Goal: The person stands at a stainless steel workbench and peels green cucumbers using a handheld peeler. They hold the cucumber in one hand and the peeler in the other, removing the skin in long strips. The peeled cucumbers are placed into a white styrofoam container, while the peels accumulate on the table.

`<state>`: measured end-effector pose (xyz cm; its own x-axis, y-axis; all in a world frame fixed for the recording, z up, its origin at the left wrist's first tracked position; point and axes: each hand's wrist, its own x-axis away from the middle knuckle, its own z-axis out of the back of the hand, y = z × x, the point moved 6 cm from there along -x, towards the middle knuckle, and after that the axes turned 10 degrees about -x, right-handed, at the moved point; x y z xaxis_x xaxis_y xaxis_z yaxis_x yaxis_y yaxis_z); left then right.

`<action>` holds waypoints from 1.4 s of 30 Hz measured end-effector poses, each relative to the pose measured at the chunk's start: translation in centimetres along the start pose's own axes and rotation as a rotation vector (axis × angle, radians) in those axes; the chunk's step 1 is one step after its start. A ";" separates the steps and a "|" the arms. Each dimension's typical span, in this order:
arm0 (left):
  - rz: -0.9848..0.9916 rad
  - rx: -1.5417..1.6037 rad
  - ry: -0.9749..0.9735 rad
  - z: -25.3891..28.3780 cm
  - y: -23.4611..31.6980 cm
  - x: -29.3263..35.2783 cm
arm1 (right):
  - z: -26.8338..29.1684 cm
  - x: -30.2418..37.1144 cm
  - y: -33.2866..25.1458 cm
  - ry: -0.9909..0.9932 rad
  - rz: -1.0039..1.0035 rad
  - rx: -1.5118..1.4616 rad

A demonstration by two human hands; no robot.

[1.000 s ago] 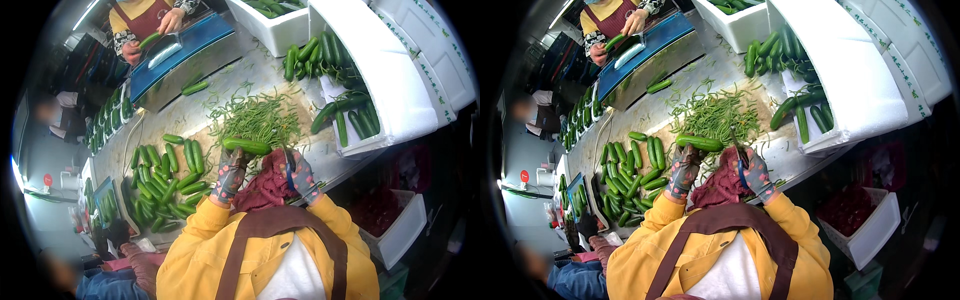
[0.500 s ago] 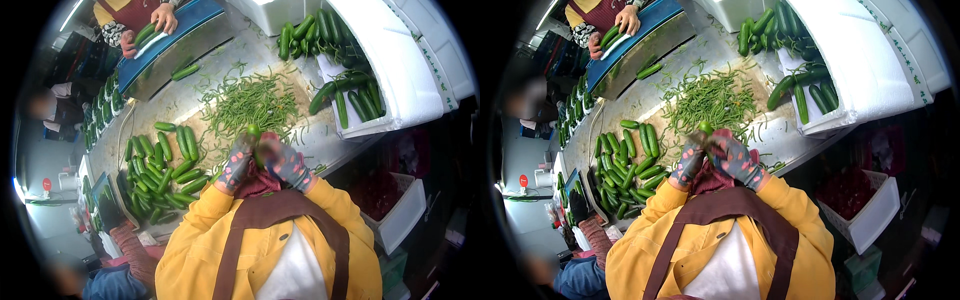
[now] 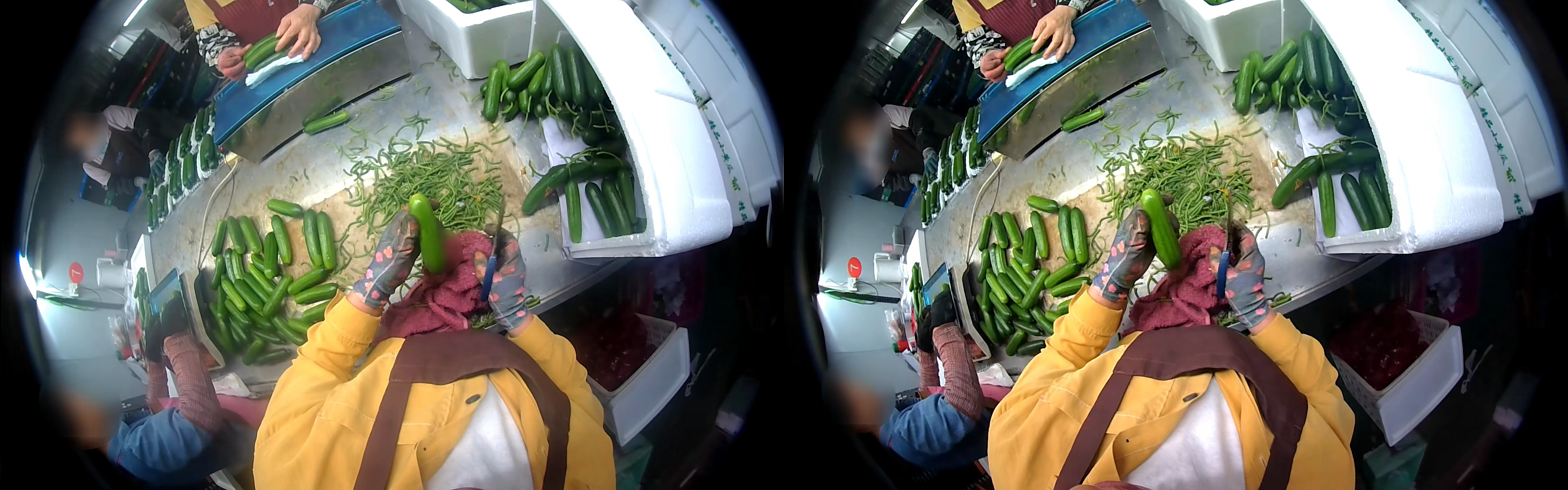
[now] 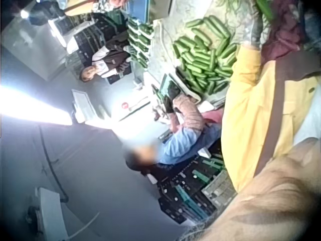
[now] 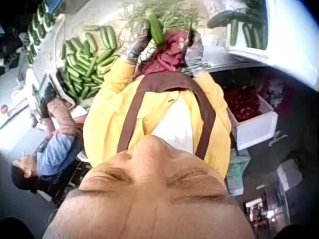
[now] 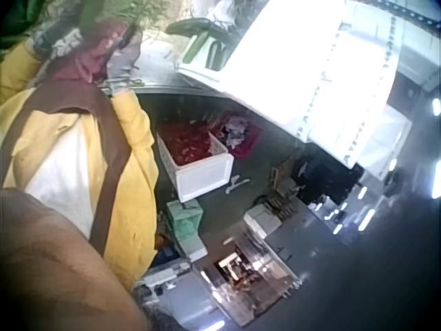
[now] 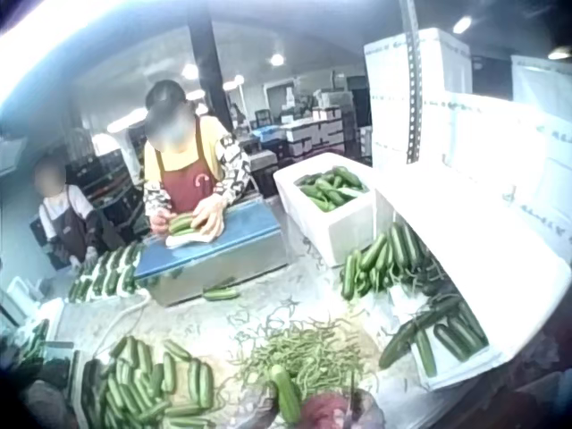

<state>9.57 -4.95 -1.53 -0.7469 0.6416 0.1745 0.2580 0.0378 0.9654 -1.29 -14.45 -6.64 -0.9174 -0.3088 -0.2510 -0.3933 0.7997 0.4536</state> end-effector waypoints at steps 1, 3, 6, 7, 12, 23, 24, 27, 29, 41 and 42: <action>0.000 -0.016 -0.005 -0.2 0.1 0.0 | 0.8 0.0 -0.1 0.041 0.022 -0.023; -0.006 -0.049 -0.012 -0.7 0.7 0.1 | 2.9 0.2 -0.8 0.069 0.057 -0.039; -0.015 -0.087 -0.010 -0.2 -0.3 -0.3 | 6.1 1.7 -3.1 0.044 0.220 0.166; -0.011 -0.093 0.000 0.0 -0.6 -0.3 | 7.1 2.4 -3.9 0.179 0.304 0.290; -0.025 0.001 0.208 5.5 -1.0 0.8 | 3.6 2.7 -3.1 0.595 0.604 0.907; -0.082 -1.300 0.649 17.3 9.2 6.4 | 0.3 3.0 -1.8 0.726 0.665 1.157; -0.175 -1.168 0.502 15.0 7.3 3.9 | 0.3 3.0 -1.1 0.750 0.643 0.862; -0.150 -0.923 -0.013 3.3 3.7 -3.1 | 0.4 4.1 -1.4 0.772 0.639 0.834; -0.442 -1.113 -0.231 -6.1 3.0 -5.8 | 1.6 5.8 -2.6 0.798 0.675 1.204; -0.150 -0.538 -0.330 -8.6 -0.4 -9.3 | -0.4 5.9 -2.4 0.588 0.791 0.982; -0.124 -0.602 -0.325 -6.6 -0.4 -8.4 | -0.2 5.5 -2.6 0.434 0.747 0.783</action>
<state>11.65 -15.43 -2.11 -0.5031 0.8606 0.0794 -0.2724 -0.2451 0.9305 -5.36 -18.36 -9.03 -0.9084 0.3440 0.2377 0.2594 0.9095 -0.3248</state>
